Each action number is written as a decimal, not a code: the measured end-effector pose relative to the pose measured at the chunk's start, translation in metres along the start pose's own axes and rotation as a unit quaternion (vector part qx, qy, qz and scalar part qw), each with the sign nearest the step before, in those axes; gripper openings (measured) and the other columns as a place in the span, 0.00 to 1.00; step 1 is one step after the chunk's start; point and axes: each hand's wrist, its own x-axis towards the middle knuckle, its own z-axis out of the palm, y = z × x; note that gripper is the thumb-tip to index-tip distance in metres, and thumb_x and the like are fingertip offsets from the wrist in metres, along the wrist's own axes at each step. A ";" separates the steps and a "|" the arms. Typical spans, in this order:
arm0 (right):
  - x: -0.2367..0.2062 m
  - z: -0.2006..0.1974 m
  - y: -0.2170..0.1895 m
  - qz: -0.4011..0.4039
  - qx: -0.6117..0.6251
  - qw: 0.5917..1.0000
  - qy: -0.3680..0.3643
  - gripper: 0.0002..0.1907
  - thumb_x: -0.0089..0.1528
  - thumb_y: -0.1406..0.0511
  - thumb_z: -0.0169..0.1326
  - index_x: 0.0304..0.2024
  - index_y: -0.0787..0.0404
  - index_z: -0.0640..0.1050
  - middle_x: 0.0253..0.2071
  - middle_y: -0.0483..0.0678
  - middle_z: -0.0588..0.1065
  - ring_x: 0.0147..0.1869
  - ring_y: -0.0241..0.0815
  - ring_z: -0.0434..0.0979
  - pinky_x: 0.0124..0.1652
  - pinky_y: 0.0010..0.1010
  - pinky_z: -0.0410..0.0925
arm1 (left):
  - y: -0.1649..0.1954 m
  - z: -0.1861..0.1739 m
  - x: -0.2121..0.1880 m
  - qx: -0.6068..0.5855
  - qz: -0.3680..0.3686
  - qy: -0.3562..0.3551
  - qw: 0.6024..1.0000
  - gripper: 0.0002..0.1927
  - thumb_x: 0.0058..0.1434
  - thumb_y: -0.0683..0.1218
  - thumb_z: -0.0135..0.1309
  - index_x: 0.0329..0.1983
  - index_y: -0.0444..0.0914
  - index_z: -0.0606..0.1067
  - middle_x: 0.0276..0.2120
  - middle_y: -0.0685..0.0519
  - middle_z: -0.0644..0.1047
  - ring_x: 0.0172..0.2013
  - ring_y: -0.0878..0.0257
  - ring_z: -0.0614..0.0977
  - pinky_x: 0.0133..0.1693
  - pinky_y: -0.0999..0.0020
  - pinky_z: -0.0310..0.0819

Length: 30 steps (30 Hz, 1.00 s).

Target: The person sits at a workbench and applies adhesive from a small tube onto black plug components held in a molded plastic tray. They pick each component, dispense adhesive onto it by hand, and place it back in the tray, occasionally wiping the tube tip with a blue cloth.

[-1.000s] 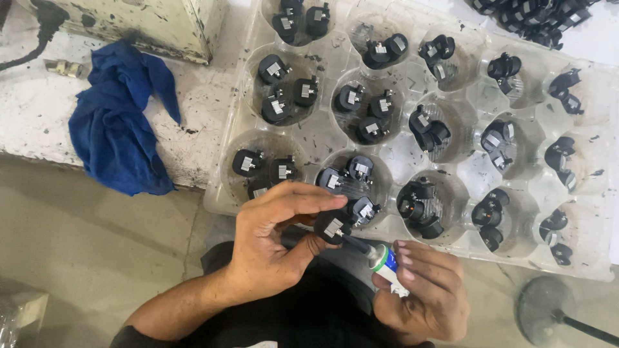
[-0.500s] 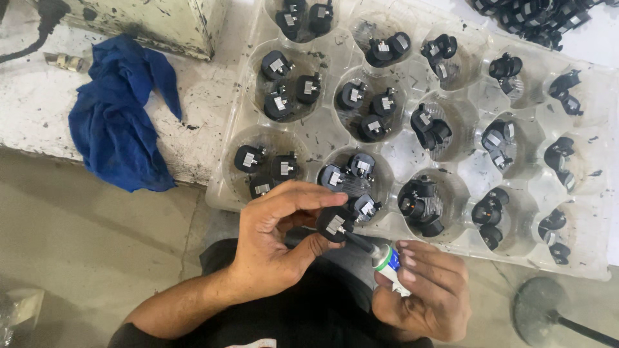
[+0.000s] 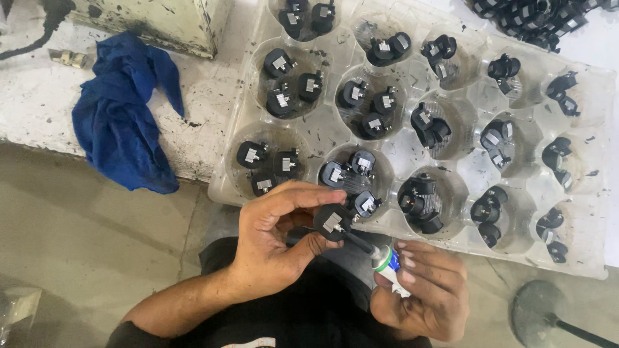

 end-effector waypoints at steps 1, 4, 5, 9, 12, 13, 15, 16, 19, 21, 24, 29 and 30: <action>0.000 -0.001 -0.001 0.000 -0.002 1.000 -0.001 0.15 0.51 0.74 0.63 0.38 0.66 0.73 0.38 0.52 0.72 0.43 0.46 0.77 0.41 0.42 0.83 | -0.002 0.001 -0.002 -0.026 -0.010 0.002 1.000 0.23 0.61 0.28 0.61 0.60 0.32 0.76 0.55 0.47 0.75 0.51 0.62 0.83 0.49 0.66 0.89; 0.002 -0.003 -0.009 0.001 0.009 1.000 -0.020 0.17 0.53 0.73 0.63 0.41 0.65 0.72 0.39 0.52 0.72 0.44 0.46 0.77 0.44 0.44 0.82 | -0.008 0.006 -0.009 -0.118 -0.046 0.000 0.992 0.25 0.62 0.29 0.61 0.62 0.32 0.75 0.54 0.46 0.77 0.51 0.63 0.82 0.51 0.67 0.85; 0.003 -0.003 -0.015 0.018 0.003 1.000 -0.020 0.17 0.54 0.73 0.63 0.42 0.64 0.71 0.40 0.52 0.72 0.45 0.45 0.77 0.44 0.43 0.82 | -0.010 0.007 -0.011 -0.156 -0.062 -0.006 0.986 0.25 0.62 0.30 0.61 0.63 0.32 0.74 0.54 0.46 0.78 0.52 0.63 0.82 0.53 0.67 0.83; 0.004 0.008 -0.026 0.055 0.011 0.998 0.036 0.16 0.58 0.73 0.62 0.44 0.62 0.71 0.42 0.50 0.72 0.46 0.45 0.78 0.42 0.39 0.82 | -0.017 0.010 -0.021 -0.217 -0.057 -0.031 0.974 0.25 0.64 0.33 0.61 0.64 0.31 0.72 0.56 0.48 0.79 0.56 0.64 0.80 0.60 0.67 0.78; 0.002 0.028 -0.019 0.034 0.022 0.984 0.174 0.13 0.58 0.71 0.60 0.43 0.63 0.72 0.39 0.50 0.73 0.42 0.45 0.79 0.39 0.37 0.82 | -0.021 0.009 -0.025 -0.171 0.009 -0.041 0.984 0.24 0.64 0.33 0.64 0.63 0.30 0.73 0.59 0.53 0.74 0.59 0.65 0.77 0.62 0.68 0.75; 0.001 0.030 -0.019 0.024 0.023 0.973 0.229 0.12 0.57 0.69 0.59 0.42 0.63 0.73 0.38 0.50 0.74 0.40 0.45 0.79 0.37 0.37 0.82 | -0.022 0.009 -0.027 -0.190 -0.017 -0.048 0.980 0.25 0.65 0.33 0.64 0.65 0.29 0.72 0.58 0.52 0.75 0.58 0.65 0.77 0.61 0.68 0.75; -0.001 0.030 -0.020 0.032 0.025 0.978 0.203 0.12 0.61 0.71 0.60 0.44 0.62 0.72 0.41 0.50 0.73 0.41 0.43 0.79 0.38 0.35 0.82 | -0.023 0.009 -0.031 -0.229 -0.070 -0.060 0.969 0.27 0.67 0.34 0.64 0.68 0.29 0.72 0.56 0.50 0.77 0.55 0.65 0.77 0.57 0.69 0.76; -0.003 0.028 -0.023 0.037 0.027 0.981 0.190 0.12 0.62 0.71 0.60 0.46 0.62 0.72 0.42 0.49 0.73 0.41 0.42 0.79 0.38 0.34 0.82 | -0.024 0.010 -0.032 -0.233 -0.075 -0.059 0.968 0.27 0.66 0.35 0.64 0.67 0.29 0.72 0.56 0.50 0.77 0.55 0.65 0.77 0.57 0.68 0.77; -0.003 0.018 -0.025 0.020 0.012 0.994 0.111 0.12 0.59 0.73 0.60 0.42 0.63 0.71 0.39 0.50 0.71 0.43 0.44 0.77 0.38 0.37 0.82 | -0.024 0.011 -0.035 -0.246 -0.083 -0.059 0.964 0.27 0.66 0.38 0.63 0.67 0.30 0.71 0.57 0.50 0.78 0.56 0.65 0.78 0.57 0.66 0.79; -0.004 0.016 -0.028 0.033 0.016 0.994 0.108 0.12 0.59 0.73 0.60 0.42 0.64 0.71 0.39 0.51 0.72 0.43 0.44 0.77 0.38 0.37 0.82 | -0.024 0.011 -0.036 -0.254 -0.079 -0.064 0.962 0.27 0.66 0.39 0.63 0.67 0.30 0.71 0.58 0.49 0.78 0.55 0.65 0.79 0.58 0.65 0.80; -0.005 0.018 -0.032 0.049 0.015 0.993 0.103 0.12 0.60 0.73 0.61 0.42 0.64 0.72 0.40 0.51 0.72 0.42 0.43 0.77 0.39 0.38 0.82 | -0.023 0.010 -0.038 -0.261 -0.089 -0.066 0.959 0.27 0.66 0.39 0.63 0.67 0.30 0.71 0.58 0.49 0.77 0.55 0.65 0.79 0.59 0.63 0.81; -0.004 0.022 -0.032 0.052 0.022 0.992 0.111 0.12 0.60 0.72 0.62 0.41 0.64 0.72 0.38 0.51 0.73 0.41 0.44 0.77 0.36 0.37 0.82 | -0.021 0.007 -0.041 -0.253 -0.092 -0.073 0.960 0.27 0.67 0.39 0.63 0.69 0.31 0.71 0.58 0.49 0.77 0.55 0.65 0.78 0.59 0.61 0.82; -0.004 0.023 -0.032 0.050 0.022 0.993 0.108 0.12 0.60 0.72 0.62 0.41 0.64 0.72 0.38 0.51 0.73 0.41 0.45 0.77 0.36 0.37 0.82 | -0.021 0.007 -0.041 -0.252 -0.091 -0.077 0.960 0.27 0.68 0.39 0.63 0.70 0.31 0.71 0.57 0.49 0.77 0.54 0.65 0.78 0.60 0.61 0.82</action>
